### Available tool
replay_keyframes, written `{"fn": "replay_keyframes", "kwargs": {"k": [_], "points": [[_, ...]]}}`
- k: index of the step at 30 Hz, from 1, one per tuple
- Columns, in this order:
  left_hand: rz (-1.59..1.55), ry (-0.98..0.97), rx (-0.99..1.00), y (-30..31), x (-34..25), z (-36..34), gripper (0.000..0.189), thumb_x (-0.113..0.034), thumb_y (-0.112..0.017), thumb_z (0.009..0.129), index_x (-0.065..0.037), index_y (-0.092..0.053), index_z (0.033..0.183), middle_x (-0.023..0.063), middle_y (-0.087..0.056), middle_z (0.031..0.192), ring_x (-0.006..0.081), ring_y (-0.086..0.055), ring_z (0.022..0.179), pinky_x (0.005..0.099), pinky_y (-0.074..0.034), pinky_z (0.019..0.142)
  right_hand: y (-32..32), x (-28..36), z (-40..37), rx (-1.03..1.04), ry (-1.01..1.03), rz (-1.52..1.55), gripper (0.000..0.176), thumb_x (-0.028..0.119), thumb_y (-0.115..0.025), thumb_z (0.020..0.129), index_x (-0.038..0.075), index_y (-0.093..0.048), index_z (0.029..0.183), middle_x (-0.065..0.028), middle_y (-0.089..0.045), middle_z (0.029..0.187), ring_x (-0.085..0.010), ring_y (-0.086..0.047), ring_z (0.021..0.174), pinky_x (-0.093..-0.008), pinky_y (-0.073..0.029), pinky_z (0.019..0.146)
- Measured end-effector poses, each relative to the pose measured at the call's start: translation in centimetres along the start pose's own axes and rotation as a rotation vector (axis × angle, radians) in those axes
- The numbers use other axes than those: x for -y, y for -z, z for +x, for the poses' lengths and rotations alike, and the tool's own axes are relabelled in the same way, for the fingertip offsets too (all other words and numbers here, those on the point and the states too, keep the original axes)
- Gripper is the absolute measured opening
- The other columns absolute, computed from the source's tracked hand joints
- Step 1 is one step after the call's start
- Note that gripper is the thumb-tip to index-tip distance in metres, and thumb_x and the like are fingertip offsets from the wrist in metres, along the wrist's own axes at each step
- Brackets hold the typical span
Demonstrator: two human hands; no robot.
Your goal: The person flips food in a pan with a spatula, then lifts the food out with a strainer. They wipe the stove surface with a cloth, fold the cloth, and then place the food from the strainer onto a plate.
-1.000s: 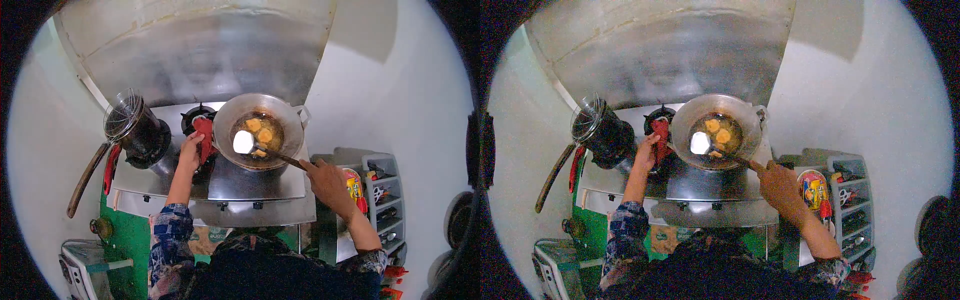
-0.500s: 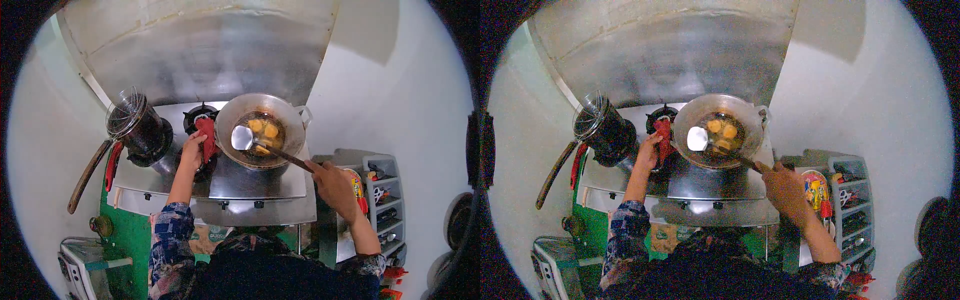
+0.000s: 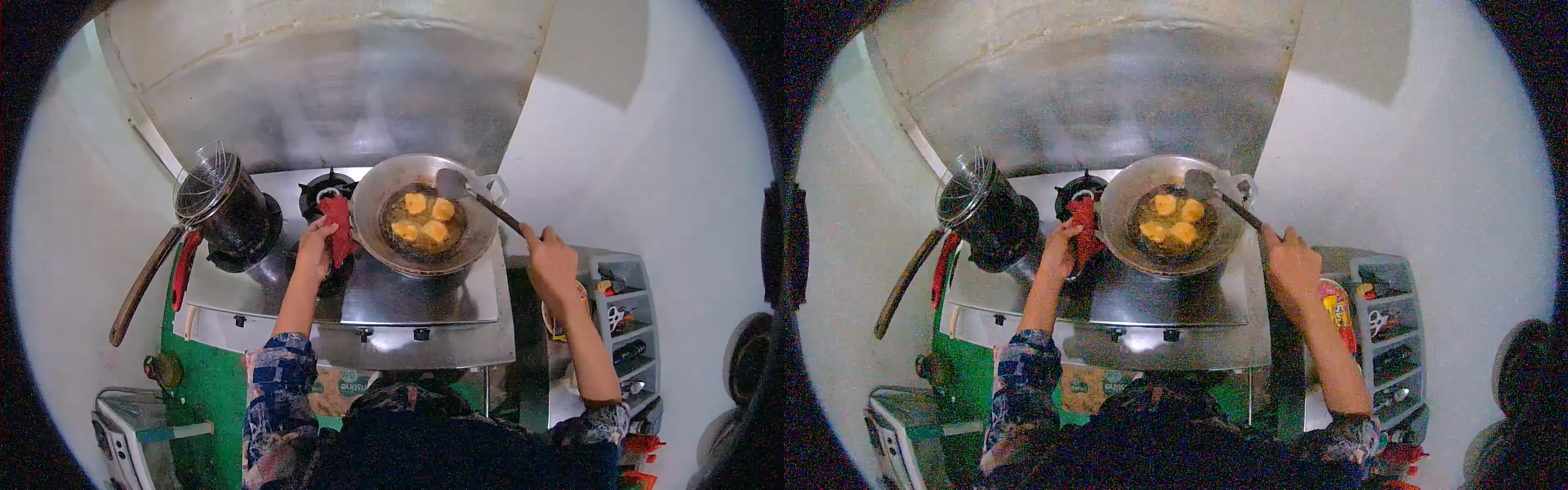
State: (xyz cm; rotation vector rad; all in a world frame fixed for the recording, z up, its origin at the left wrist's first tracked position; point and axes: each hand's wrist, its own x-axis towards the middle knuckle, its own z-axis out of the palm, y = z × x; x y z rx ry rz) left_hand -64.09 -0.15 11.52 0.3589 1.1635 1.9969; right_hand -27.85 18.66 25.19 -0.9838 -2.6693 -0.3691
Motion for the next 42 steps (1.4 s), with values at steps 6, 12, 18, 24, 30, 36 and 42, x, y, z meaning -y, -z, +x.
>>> {"fn": "replay_keyframes", "kwargs": {"k": [6,12,18,24,30,36,42], "points": [[-0.070,0.028,-0.060,-1.3,-1.0,-1.2,0.039,0.002,-0.054,0.081,0.000,-0.047,0.120,0.0115,-0.058,0.111,0.0248,-0.057,0.103,0.0400,-0.046,0.092,-1.4,0.6,0.8,0.134,0.011,-0.041,0.046,0.003,-0.051,0.075,0.014,-0.053,0.120,-0.0150,-0.053,0.087,-0.0327,-0.061,0.076,-0.0433,-0.050,0.060],[-0.053,0.036,-0.110,-1.1,-0.7,-0.8,0.038,0.002,-0.053,0.082,0.000,-0.048,0.119,0.0110,-0.058,0.110,0.0249,-0.058,0.100,0.0401,-0.047,0.090,-2.0,1.2,1.1,0.049,0.066,0.029,0.047,0.006,-0.048,0.080,0.017,-0.048,0.125,-0.0158,-0.054,0.090,-0.0332,-0.061,0.077,-0.0436,-0.052,0.058],[-0.008,0.014,-0.041,-0.5,-0.3,-0.6,0.040,-0.006,-0.056,0.082,-0.002,-0.047,0.121,0.0115,-0.059,0.108,0.0275,-0.059,0.096,0.0441,-0.050,0.086,-3.0,1.3,1.1,0.060,0.097,0.027,0.051,0.005,-0.055,0.072,0.016,-0.052,0.122,-0.0135,-0.052,0.086,-0.0321,-0.061,0.075,-0.0425,-0.050,0.058],[-0.033,0.028,-0.059,-1.6,-1.0,-1.6,0.045,-0.007,-0.057,0.081,-0.003,-0.044,0.124,0.0109,-0.057,0.112,0.0277,-0.058,0.100,0.0452,-0.048,0.088,-1.4,0.0,1.1,0.026,-0.018,-0.041,0.050,0.004,-0.055,0.072,0.017,-0.052,0.121,-0.0133,-0.053,0.086,-0.0313,-0.060,0.078,-0.0419,-0.050,0.059],[-0.041,0.031,-0.044,0.1,0.2,-0.3,0.041,-0.008,-0.060,0.080,-0.003,-0.048,0.119,0.0091,-0.057,0.112,0.0253,-0.056,0.103,0.0419,-0.043,0.094,0.9,-1.0,0.1,0.101,-0.012,-0.047,0.041,0.011,-0.046,0.083,0.017,-0.051,0.123,-0.0160,-0.057,0.089,-0.0323,-0.062,0.077,-0.0433,-0.052,0.060],[-0.077,0.016,-0.065,-1.1,-0.5,-1.2,0.039,-0.001,-0.055,0.082,-0.001,-0.045,0.120,0.0122,-0.056,0.113,0.0271,-0.056,0.104,0.0444,-0.046,0.093,6.9,-2.1,-1.0,0.089,-0.003,0.009,0.037,0.009,-0.060,0.075,0.019,-0.062,0.110,-0.0098,-0.056,0.076,-0.0296,-0.060,0.070,-0.0412,-0.048,0.060],[-0.091,0.037,-0.102,-1.4,-0.6,-1.2,0.039,0.001,-0.054,0.082,-0.001,-0.044,0.119,0.0127,-0.055,0.113,0.0288,-0.056,0.103,0.0463,-0.046,0.092,9.1,-2.6,-1.2,0.205,0.095,0.065,0.032,0.010,-0.063,0.073,0.020,-0.067,0.103,-0.0080,-0.059,0.078,-0.0284,-0.060,0.073,-0.0399,-0.048,0.064]]}}
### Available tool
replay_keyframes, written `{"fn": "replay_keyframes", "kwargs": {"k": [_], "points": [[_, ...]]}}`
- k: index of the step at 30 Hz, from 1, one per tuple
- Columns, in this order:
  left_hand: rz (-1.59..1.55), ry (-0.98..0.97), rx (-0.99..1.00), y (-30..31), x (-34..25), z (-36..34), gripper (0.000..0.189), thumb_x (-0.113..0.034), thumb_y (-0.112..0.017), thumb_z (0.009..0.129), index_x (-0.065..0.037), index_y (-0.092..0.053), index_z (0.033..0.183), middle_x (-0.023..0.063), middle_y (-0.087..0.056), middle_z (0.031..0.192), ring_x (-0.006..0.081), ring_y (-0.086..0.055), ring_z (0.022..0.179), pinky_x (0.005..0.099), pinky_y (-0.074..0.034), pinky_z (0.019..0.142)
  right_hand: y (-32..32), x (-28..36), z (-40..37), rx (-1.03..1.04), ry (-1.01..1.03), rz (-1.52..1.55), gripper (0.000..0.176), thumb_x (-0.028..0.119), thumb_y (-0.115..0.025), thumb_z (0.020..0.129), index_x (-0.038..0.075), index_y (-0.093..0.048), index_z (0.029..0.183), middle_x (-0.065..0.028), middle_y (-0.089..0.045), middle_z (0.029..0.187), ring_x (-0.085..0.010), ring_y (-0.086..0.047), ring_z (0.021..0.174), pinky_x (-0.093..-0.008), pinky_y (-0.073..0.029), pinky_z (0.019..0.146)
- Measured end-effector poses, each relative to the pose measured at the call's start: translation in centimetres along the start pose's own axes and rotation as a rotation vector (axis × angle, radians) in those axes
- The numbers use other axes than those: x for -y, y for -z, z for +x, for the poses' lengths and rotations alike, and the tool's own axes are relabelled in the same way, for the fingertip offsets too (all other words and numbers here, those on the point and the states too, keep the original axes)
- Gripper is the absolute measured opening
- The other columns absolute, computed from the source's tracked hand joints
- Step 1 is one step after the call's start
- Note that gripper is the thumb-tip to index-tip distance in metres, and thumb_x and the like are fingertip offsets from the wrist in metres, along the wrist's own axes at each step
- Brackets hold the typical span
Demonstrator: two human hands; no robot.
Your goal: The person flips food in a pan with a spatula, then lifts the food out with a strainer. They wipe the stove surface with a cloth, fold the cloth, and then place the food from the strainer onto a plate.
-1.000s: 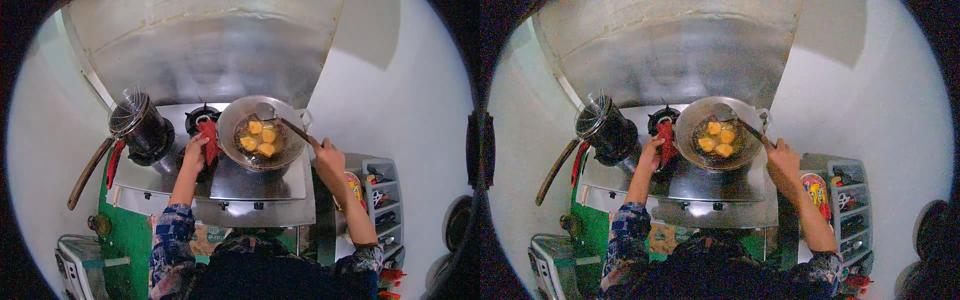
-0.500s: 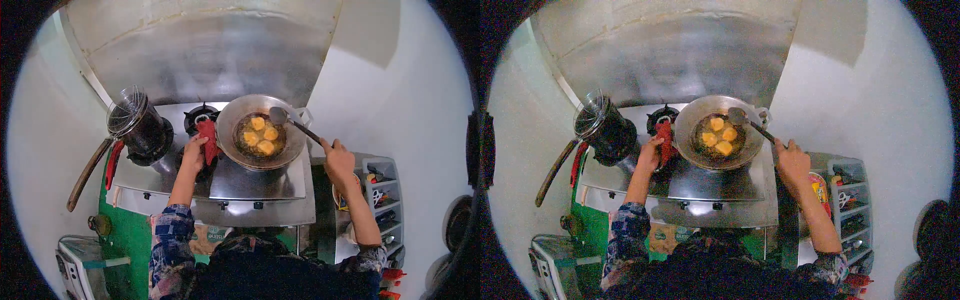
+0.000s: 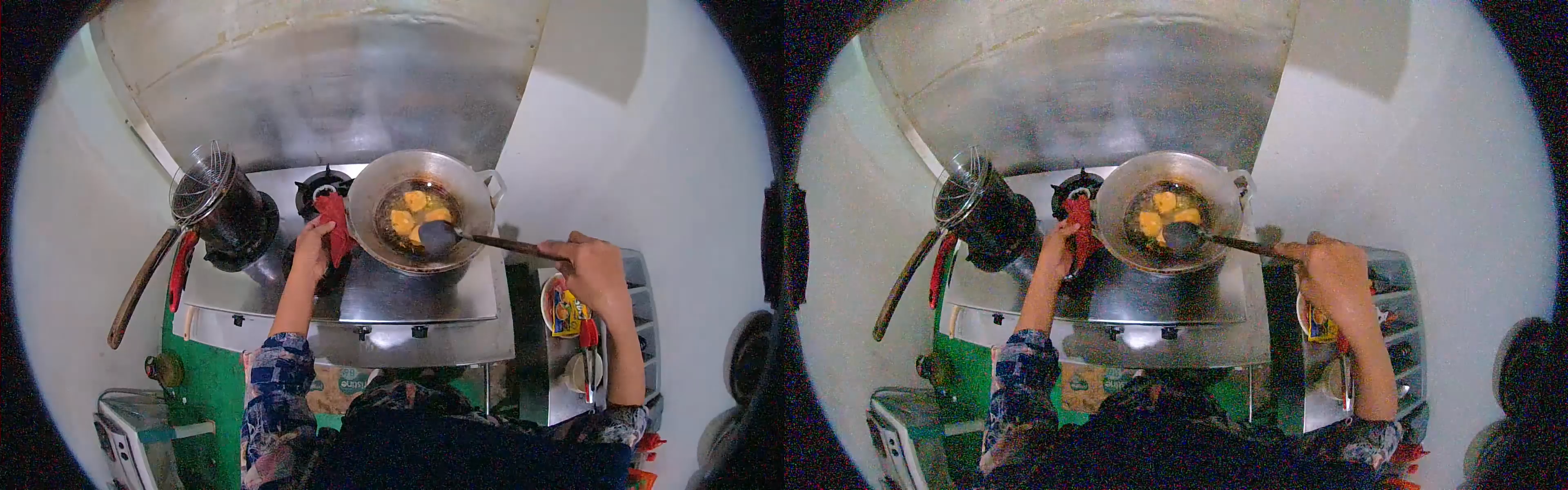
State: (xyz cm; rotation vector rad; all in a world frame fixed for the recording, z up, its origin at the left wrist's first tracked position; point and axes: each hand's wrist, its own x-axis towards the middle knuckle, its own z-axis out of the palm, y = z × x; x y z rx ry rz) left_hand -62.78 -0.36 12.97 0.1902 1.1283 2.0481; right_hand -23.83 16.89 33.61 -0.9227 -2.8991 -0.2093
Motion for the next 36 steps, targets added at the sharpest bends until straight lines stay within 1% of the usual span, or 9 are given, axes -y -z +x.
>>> {"fn": "replay_keyframes", "kwargs": {"k": [8,10,12,17,21,25,27,29,36], "points": [[0.016,0.000,0.065,0.7,0.2,0.5,0.040,-0.004,-0.058,0.081,-0.002,-0.046,0.119,0.0113,-0.057,0.111,0.0277,-0.056,0.103,0.0443,-0.045,0.092,-2.9,-0.1,0.8,-0.089,0.008,-0.087,0.030,0.008,-0.064,0.071,0.019,-0.068,0.099,-0.0086,-0.059,0.077,-0.0280,-0.060,0.073,-0.0392,-0.047,0.062],[0.036,-0.012,0.108,0.1,-0.2,-0.4,0.041,-0.009,-0.062,0.080,-0.004,-0.048,0.118,0.0094,-0.058,0.109,0.0258,-0.056,0.102,0.0413,-0.045,0.092,-1.4,-0.7,0.5,-0.078,0.015,-0.021,0.031,0.007,-0.064,0.071,0.019,-0.068,0.100,-0.0088,-0.058,0.077,-0.0280,-0.060,0.072,-0.0393,-0.047,0.062],[0.013,0.000,0.100,-1.2,-0.9,-1.5,0.038,-0.001,-0.055,0.082,-0.001,-0.046,0.118,0.0132,-0.056,0.112,0.0293,-0.056,0.104,0.0476,-0.045,0.092,0.8,-0.9,-0.1,-0.062,0.016,0.045,0.032,0.007,-0.064,0.070,0.019,-0.068,0.100,-0.0090,-0.058,0.077,-0.0280,-0.059,0.072,-0.0393,-0.046,0.062],[0.033,0.006,0.030,-0.6,-0.4,-0.6,0.035,0.000,-0.055,0.082,-0.001,-0.047,0.116,0.0123,-0.057,0.111,0.0286,-0.056,0.103,0.0464,-0.045,0.093,2.7,-1.2,-0.9,0.053,0.024,0.095,0.034,0.007,-0.063,0.070,0.020,-0.068,0.102,-0.0096,-0.058,0.076,-0.0286,-0.059,0.071,-0.0394,-0.046,0.062],[0.075,-0.001,-0.073,-2.1,-1.0,-1.9,0.032,-0.001,-0.055,0.082,-0.002,-0.050,0.113,0.0107,-0.058,0.109,0.0266,-0.056,0.102,0.0438,-0.045,0.092,-1.1,-0.9,-0.1,0.005,0.071,-0.028,0.033,0.008,-0.062,0.072,0.021,-0.068,0.101,-0.0093,-0.058,0.077,-0.0286,-0.059,0.072,-0.0394,-0.047,0.062],[0.044,0.014,0.018,-0.1,0.0,-0.1,0.031,-0.001,-0.055,0.083,-0.003,-0.051,0.113,0.0099,-0.058,0.108,0.0254,-0.056,0.102,0.0424,-0.046,0.091,-3.5,-0.4,1.0,-0.049,0.012,-0.072,0.034,0.008,-0.060,0.073,0.022,-0.067,0.104,-0.0085,-0.057,0.078,-0.0288,-0.059,0.074,-0.0405,-0.048,0.062],[0.064,-0.023,0.029,0.3,0.3,0.1,0.038,-0.008,-0.064,0.078,-0.004,-0.050,0.113,0.0095,-0.059,0.107,0.0261,-0.057,0.098,0.0420,-0.046,0.090,-3.6,0.0,1.6,-0.035,-0.028,-0.061,0.036,0.008,-0.060,0.073,0.022,-0.065,0.106,-0.0083,-0.057,0.078,-0.0288,-0.060,0.075,-0.0408,-0.048,0.062],[0.060,-0.024,0.043,0.3,0.2,0.0,0.039,-0.008,-0.064,0.077,-0.004,-0.050,0.113,0.0096,-0.059,0.107,0.0260,-0.058,0.099,0.0418,-0.046,0.090,-4.0,0.3,1.9,-0.077,-0.056,-0.048,0.046,0.005,-0.053,0.076,0.028,-0.058,0.116,-0.0115,-0.056,0.086,-0.0309,-0.062,0.077,-0.0433,-0.051,0.061],[0.099,-0.034,0.037,0.7,0.4,-0.2,0.036,-0.008,-0.061,0.079,-0.003,-0.052,0.113,0.0108,-0.059,0.107,0.0264,-0.058,0.099,0.0411,-0.046,0.091,-9.3,0.8,2.4,-0.055,-0.063,0.045,0.049,0.005,-0.049,0.079,0.025,-0.048,0.124,-0.0156,-0.054,0.090,-0.0352,-0.061,0.077,-0.0455,-0.050,0.060]]}}
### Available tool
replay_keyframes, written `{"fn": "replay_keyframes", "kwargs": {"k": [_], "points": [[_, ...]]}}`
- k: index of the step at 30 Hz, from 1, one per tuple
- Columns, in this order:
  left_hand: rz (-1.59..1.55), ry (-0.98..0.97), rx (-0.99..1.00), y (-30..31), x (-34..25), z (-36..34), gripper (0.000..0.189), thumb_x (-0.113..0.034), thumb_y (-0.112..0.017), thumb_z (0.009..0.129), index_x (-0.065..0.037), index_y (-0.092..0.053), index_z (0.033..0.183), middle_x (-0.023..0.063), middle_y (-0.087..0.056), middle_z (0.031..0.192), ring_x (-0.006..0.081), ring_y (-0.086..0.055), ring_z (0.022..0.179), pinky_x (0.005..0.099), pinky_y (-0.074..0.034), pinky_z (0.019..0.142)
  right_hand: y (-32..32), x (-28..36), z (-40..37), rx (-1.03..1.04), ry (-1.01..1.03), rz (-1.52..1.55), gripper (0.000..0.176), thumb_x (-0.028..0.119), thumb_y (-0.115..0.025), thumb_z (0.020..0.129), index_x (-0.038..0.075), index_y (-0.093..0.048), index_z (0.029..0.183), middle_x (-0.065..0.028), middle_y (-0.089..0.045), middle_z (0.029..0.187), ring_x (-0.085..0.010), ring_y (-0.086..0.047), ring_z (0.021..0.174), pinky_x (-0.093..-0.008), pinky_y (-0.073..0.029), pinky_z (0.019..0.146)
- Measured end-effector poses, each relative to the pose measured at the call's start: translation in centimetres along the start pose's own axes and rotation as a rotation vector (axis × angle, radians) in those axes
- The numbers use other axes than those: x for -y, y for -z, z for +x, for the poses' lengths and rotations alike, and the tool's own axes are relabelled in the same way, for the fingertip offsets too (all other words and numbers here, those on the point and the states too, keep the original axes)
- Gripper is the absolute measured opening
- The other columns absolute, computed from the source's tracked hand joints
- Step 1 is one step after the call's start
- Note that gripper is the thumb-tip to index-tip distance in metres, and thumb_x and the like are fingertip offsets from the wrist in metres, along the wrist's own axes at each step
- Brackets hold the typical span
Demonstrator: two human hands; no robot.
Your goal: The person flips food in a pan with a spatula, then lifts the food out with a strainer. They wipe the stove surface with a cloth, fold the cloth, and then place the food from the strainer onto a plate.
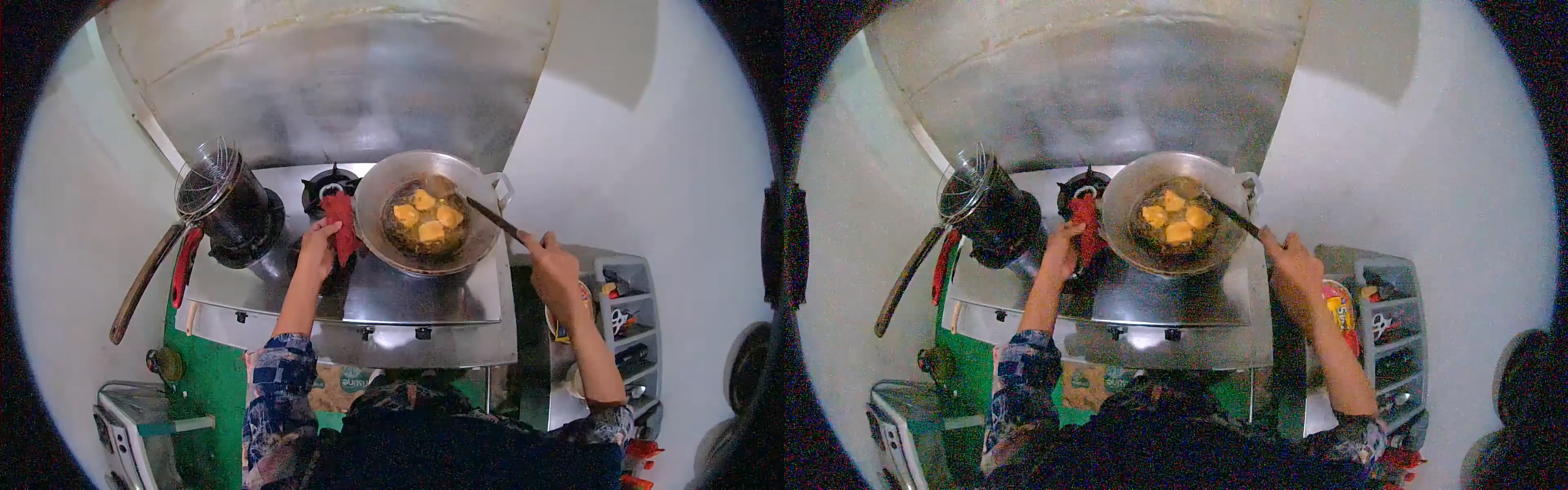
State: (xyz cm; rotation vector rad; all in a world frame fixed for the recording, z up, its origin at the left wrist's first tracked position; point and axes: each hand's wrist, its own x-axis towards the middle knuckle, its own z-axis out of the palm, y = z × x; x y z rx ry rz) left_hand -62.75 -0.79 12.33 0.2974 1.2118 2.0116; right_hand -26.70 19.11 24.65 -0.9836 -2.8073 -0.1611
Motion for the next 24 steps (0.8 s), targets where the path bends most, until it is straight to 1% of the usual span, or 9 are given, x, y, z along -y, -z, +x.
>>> {"fn": "replay_keyframes", "kwargs": {"k": [2,4,9,11,12,15,18,22,24], "points": [[-0.043,-0.003,-0.001,-1.1,-1.0,-1.2,0.035,-0.004,-0.056,0.079,-0.001,-0.051,0.113,0.0122,-0.059,0.107,0.0258,-0.058,0.100,0.0418,-0.047,0.090,-0.9,0.1,-0.5,-0.138,0.009,0.031,0.040,0.003,-0.049,0.080,0.021,-0.054,0.116,-0.0117,-0.053,0.085,-0.0340,-0.059,0.067,-0.0449,-0.048,0.056],[-0.086,-0.011,-0.014,-1.4,-1.1,-1.6,0.034,0.001,-0.051,0.079,0.001,-0.051,0.113,0.0136,-0.058,0.107,0.0252,-0.058,0.100,0.0425,-0.048,0.088,-1.5,0.0,-0.9,-0.116,-0.011,0.031,0.040,0.003,-0.048,0.082,0.022,-0.053,0.117,-0.0119,-0.053,0.085,-0.0345,-0.059,0.067,-0.0450,-0.048,0.056],[-0.316,-0.123,-0.219,-0.3,-1.2,-2.6,0.039,-0.013,-0.038,0.074,-0.003,-0.054,0.109,0.0121,-0.059,0.104,0.0305,-0.058,0.097,0.0426,-0.046,0.089,-0.1,1.2,-1.2,-0.065,-0.077,0.120,0.042,0.003,-0.046,0.086,0.022,-0.051,0.122,-0.0132,-0.054,0.091,-0.0356,-0.060,0.073,-0.0447,-0.048,0.061],[-0.425,-0.102,-0.295,1.7,-1.0,-3.0,0.039,-0.012,-0.039,0.073,-0.004,-0.055,0.107,0.0118,-0.060,0.102,0.0305,-0.058,0.097,0.0421,-0.046,0.089,0.5,1.7,-0.9,-0.003,-0.092,0.114,0.041,0.003,-0.047,0.086,0.022,-0.052,0.122,-0.0137,-0.055,0.095,-0.0352,-0.060,0.077,-0.0439,-0.048,0.064],[-0.494,-0.059,-0.283,2.3,-1.3,-4.1,0.037,-0.018,-0.040,0.080,-0.005,-0.055,0.110,0.0120,-0.060,0.105,0.0297,-0.057,0.100,0.0421,-0.045,0.091,0.4,1.7,-1.0,-0.040,-0.068,0.135,0.041,0.001,-0.048,0.085,0.020,-0.053,0.121,-0.0141,-0.056,0.098,-0.0344,-0.060,0.081,-0.0418,-0.049,0.066],[-0.645,-0.145,-0.102,1.0,-3.9,-10.8,0.039,-0.030,-0.046,0.087,-0.004,-0.053,0.115,0.0129,-0.059,0.112,0.0290,-0.056,0.104,0.0417,-0.043,0.092,-0.9,1.1,-2.2,-0.155,-0.071,0.197,0.041,-0.003,-0.052,0.083,0.018,-0.056,0.117,-0.0148,-0.057,0.101,-0.0336,-0.059,0.086,-0.0384,-0.048,0.070],[-0.583,-0.167,-0.178,1.5,-4.9,-17.7,0.048,-0.036,-0.052,0.088,-0.002,-0.049,0.121,0.0144,-0.055,0.119,0.0286,-0.054,0.108,0.0412,-0.042,0.095,-0.1,2.0,-1.9,-0.230,-0.021,0.334,0.041,-0.005,-0.054,0.080,0.016,-0.057,0.116,-0.0150,-0.058,0.100,-0.0338,-0.059,0.090,-0.0364,-0.048,0.074],[-0.473,-0.195,-0.356,2.3,-6.7,-26.2,0.048,-0.023,-0.059,0.085,0.000,-0.045,0.124,0.0140,-0.055,0.119,0.0274,-0.055,0.108,0.0401,-0.042,0.096,-0.8,2.1,-0.8,-0.204,0.058,0.389,0.038,-0.002,-0.056,0.079,0.011,-0.057,0.115,-0.0155,-0.059,0.105,-0.0334,-0.057,0.096,-0.0354,-0.047,0.080],[-0.226,-0.278,-0.482,2.9,-8.5,-30.1,0.043,-0.019,-0.056,0.083,0.000,-0.047,0.121,0.0127,-0.057,0.116,0.0267,-0.058,0.102,0.0398,-0.047,0.090,-1.3,1.2,0.0,-0.168,0.117,0.393,0.037,0.000,-0.056,0.080,0.010,-0.056,0.116,-0.0160,-0.058,0.108,-0.0333,-0.056,0.099,-0.0355,-0.046,0.082]]}}
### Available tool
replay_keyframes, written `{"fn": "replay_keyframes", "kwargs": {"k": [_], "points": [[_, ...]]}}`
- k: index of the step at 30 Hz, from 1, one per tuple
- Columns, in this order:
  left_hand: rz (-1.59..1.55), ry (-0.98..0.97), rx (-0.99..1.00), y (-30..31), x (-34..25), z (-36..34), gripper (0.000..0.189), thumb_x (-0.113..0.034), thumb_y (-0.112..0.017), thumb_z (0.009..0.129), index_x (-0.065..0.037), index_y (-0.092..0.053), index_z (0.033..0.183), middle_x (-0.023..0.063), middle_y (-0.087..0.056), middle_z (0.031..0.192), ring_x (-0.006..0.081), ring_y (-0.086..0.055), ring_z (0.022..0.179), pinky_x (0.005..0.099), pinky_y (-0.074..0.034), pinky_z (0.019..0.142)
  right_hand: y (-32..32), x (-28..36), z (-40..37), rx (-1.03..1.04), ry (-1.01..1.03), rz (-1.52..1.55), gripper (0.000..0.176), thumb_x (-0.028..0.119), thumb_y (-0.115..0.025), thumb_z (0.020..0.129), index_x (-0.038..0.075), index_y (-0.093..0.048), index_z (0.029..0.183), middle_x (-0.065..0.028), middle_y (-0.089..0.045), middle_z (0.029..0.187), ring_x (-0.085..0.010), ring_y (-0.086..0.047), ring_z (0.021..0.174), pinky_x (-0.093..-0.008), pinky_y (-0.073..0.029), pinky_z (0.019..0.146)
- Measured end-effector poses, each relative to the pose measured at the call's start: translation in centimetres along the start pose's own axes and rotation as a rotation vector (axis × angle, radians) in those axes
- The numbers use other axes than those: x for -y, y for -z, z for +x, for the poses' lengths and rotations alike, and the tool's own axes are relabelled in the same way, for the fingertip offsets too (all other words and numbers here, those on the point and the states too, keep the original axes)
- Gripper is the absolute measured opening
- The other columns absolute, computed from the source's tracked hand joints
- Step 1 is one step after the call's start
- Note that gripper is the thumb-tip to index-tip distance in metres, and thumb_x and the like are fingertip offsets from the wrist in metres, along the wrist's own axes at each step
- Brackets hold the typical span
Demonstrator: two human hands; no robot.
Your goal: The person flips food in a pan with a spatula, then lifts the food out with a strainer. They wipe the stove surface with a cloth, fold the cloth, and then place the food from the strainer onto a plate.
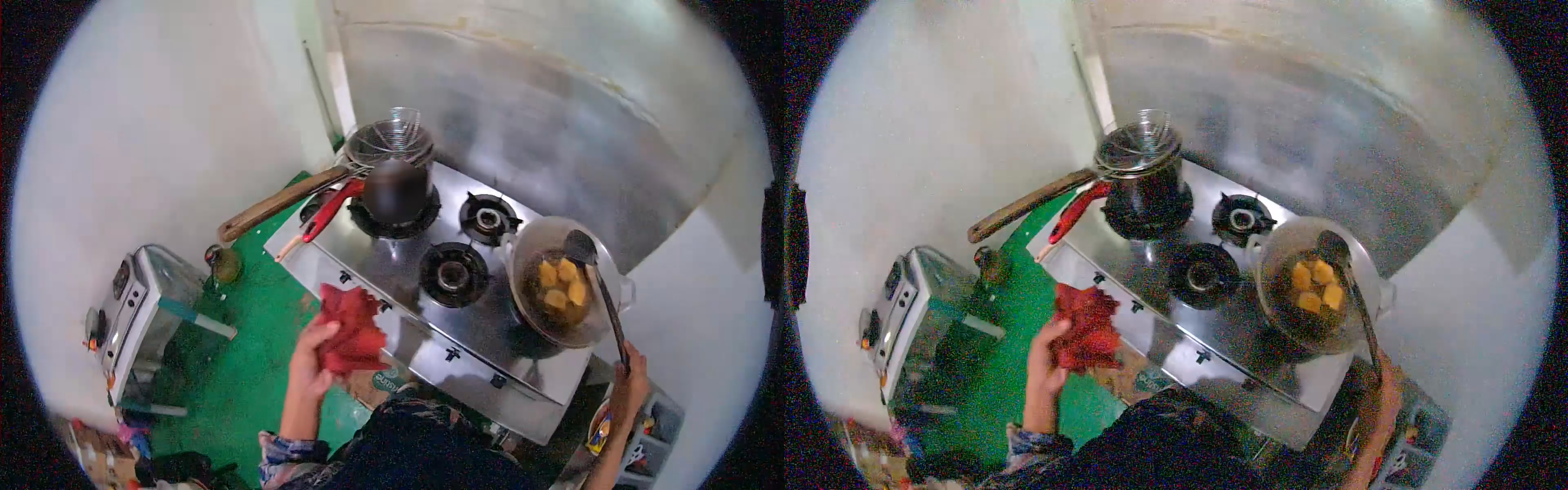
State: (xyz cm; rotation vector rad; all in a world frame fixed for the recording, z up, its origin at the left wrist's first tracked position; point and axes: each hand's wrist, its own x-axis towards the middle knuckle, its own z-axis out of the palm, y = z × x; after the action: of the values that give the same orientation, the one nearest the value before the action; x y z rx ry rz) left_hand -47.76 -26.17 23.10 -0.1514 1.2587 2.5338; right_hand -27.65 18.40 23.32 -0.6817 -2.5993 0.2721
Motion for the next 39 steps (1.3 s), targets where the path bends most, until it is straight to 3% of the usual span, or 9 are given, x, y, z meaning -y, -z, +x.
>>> {"fn": "replay_keyframes", "kwargs": {"k": [5,6,14,19,24,26,30,35,39], "points": [[-0.138,-0.193,-0.412,6.0,-6.9,-1.4,0.034,-0.022,-0.051,0.085,-0.002,-0.052,0.113,0.0122,-0.060,0.111,0.0240,-0.060,0.096,0.0390,-0.050,0.083,-1.1,-1.0,1.2,-0.053,0.007,0.193,0.035,0.007,-0.053,0.085,0.007,-0.054,0.120,-0.0147,-0.056,0.113,-0.0289,-0.053,0.106,-0.0356,-0.039,0.092],[-0.119,-0.368,-0.277,8.1,-7.7,-0.1,0.033,-0.021,-0.050,0.087,-0.003,-0.052,0.115,0.0121,-0.060,0.111,0.0237,-0.058,0.098,0.0386,-0.049,0.085,-1.6,-2.4,1.6,-0.007,-0.019,0.199,0.034,0.012,-0.051,0.087,0.005,-0.052,0.121,-0.0137,-0.056,0.112,-0.0270,-0.053,0.105,-0.0354,-0.039,0.092],[0.022,-0.322,-0.052,10.2,-17.6,9.0,0.040,-0.030,-0.046,0.093,-0.002,-0.049,0.121,0.0115,-0.059,0.113,0.0235,-0.056,0.105,0.0397,-0.044,0.093,-2.6,-0.9,3.5,0.001,0.002,0.221,0.036,0.021,-0.052,0.089,0.004,-0.052,0.121,-0.0141,-0.055,0.117,-0.0261,-0.051,0.110,-0.0356,-0.038,0.093],[0.182,-0.041,-0.070,8.8,-18.2,11.8,0.050,-0.045,-0.048,0.090,-0.004,-0.053,0.118,0.0133,-0.062,0.106,0.0233,-0.063,0.092,0.0361,-0.052,0.084,-3.7,-1.1,2.5,-0.005,-0.008,0.267,0.044,0.031,-0.057,0.087,0.004,-0.053,0.122,-0.0129,-0.055,0.118,-0.0251,-0.051,0.110,-0.0344,-0.039,0.092],[0.167,-0.035,0.016,6.7,-17.9,11.5,0.052,-0.046,-0.046,0.090,-0.002,-0.051,0.117,0.0155,-0.063,0.100,0.0243,-0.067,0.074,0.0343,-0.059,0.051,-2.8,0.1,0.9,0.040,-0.183,0.288,0.040,0.027,-0.055,0.089,0.004,-0.053,0.122,-0.0131,-0.055,0.119,-0.0254,-0.051,0.111,-0.0344,-0.039,0.093],[0.088,0.042,0.375,9.2,-18.2,13.2,0.061,-0.052,-0.043,0.090,-0.001,-0.044,0.124,0.0167,-0.059,0.110,0.0302,-0.062,0.094,0.0435,-0.058,0.060,-2.8,0.1,0.4,0.043,-0.184,0.221,0.039,0.026,-0.054,0.089,0.004,-0.053,0.121,-0.0132,-0.055,0.119,-0.0258,-0.051,0.111,-0.0345,-0.039,0.092],[-0.079,0.150,0.581,9.2,-18.0,14.2,0.063,-0.052,-0.042,0.090,-0.001,-0.042,0.126,0.0179,-0.056,0.116,0.0315,-0.061,0.097,0.0450,-0.058,0.064,-2.2,3.4,0.3,-0.008,-0.185,0.228,0.043,0.031,-0.054,0.090,0.003,-0.052,0.122,-0.0136,-0.056,0.118,-0.0265,-0.052,0.109,-0.0345,-0.039,0.092],[-0.023,0.033,0.163,5.5,-18.5,13.0,0.057,-0.048,-0.039,0.093,-0.002,-0.041,0.127,0.0175,-0.053,0.122,0.0304,-0.058,0.104,0.0430,-0.051,0.088,-3.5,1.6,0.3,0.042,-0.136,0.215,0.046,0.036,-0.054,0.089,0.004,-0.052,0.122,-0.0143,-0.056,0.118,-0.0269,-0.052,0.111,-0.0356,-0.039,0.094],[0.305,0.032,0.030,6.4,-19.6,14.6,0.056,-0.048,-0.044,0.090,-0.003,-0.047,0.124,0.0173,-0.057,0.116,0.0265,-0.060,0.100,0.0385,-0.053,0.083,-3.7,1.2,0.4,0.004,-0.095,0.173,0.043,0.034,-0.053,0.090,0.005,-0.053,0.122,-0.0144,-0.056,0.116,-0.0280,-0.053,0.108,-0.0361,-0.039,0.093]]}}
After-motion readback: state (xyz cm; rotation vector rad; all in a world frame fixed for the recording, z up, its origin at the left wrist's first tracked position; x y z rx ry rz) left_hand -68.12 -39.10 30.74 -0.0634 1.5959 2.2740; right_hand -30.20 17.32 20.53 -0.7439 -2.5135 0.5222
